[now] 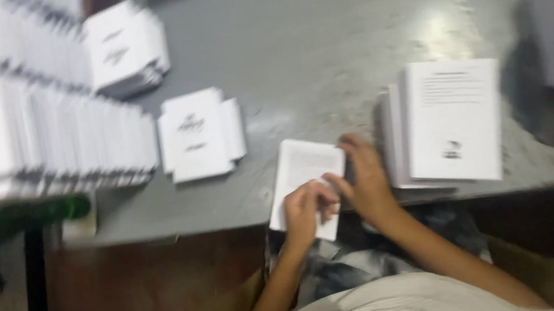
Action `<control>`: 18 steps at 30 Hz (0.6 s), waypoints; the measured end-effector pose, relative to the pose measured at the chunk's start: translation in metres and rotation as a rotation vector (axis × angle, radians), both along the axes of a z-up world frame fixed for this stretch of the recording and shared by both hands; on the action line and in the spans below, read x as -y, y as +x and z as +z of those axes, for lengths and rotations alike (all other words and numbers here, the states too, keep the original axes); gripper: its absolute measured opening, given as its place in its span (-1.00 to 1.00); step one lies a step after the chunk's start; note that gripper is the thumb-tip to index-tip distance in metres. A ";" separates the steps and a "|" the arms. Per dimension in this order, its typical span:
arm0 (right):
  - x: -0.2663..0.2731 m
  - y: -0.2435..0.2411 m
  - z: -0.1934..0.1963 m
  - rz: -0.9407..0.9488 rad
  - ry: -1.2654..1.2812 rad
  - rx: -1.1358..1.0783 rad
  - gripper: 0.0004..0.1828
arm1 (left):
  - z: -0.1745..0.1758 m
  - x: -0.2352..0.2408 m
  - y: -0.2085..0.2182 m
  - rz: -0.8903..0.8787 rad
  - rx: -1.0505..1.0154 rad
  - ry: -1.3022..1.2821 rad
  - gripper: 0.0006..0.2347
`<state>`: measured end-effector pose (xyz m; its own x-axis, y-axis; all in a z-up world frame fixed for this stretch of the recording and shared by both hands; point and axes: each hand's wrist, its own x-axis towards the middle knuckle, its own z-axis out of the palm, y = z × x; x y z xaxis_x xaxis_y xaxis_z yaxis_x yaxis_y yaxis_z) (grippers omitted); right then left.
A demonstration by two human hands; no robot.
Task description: Sorting and stacking small printed booklets into organized piles on a production table.
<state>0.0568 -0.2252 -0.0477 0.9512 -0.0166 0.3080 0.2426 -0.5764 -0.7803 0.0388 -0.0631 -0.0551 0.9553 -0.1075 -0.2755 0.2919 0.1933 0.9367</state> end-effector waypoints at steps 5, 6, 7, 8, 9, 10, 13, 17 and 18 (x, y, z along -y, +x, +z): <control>0.001 0.006 0.015 -0.021 0.046 0.008 -0.46 | 0.028 0.010 -0.001 -0.061 0.215 0.072 -0.64; -0.002 0.004 0.019 -0.019 0.054 0.010 -0.46 | 0.030 0.010 -0.001 -0.060 0.216 0.080 -0.64; -0.005 0.002 0.022 -0.020 0.056 0.083 -0.55 | 0.032 0.011 -0.001 -0.042 0.203 0.058 -0.64; -0.008 0.000 0.025 -0.021 0.057 0.156 -0.64 | 0.033 0.012 -0.001 -0.024 0.190 0.036 -0.64; -0.012 -0.005 0.025 -0.019 0.059 0.158 -0.64 | 0.029 0.011 -0.002 -0.023 0.192 0.039 -0.64; -0.016 -0.010 0.024 -0.021 0.132 0.153 -0.65 | 0.024 0.009 -0.003 -0.039 0.201 0.046 -0.63; -0.014 -0.015 0.008 0.058 0.252 0.155 -0.72 | 0.008 0.007 -0.009 -0.032 0.182 0.046 -0.59; -0.006 -0.022 0.000 0.140 0.330 0.094 -0.74 | 0.057 0.010 0.002 -0.080 0.131 0.087 -0.55; -0.005 -0.025 0.000 0.133 0.327 0.080 -0.74 | 0.064 0.008 0.004 -0.085 0.116 0.083 -0.55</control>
<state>0.0322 -0.2198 -0.0482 0.9250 -0.0045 0.3800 0.3661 -0.2583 -0.8940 0.0427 -0.0709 0.0092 0.9696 -0.1708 -0.1751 0.1928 0.0931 0.9768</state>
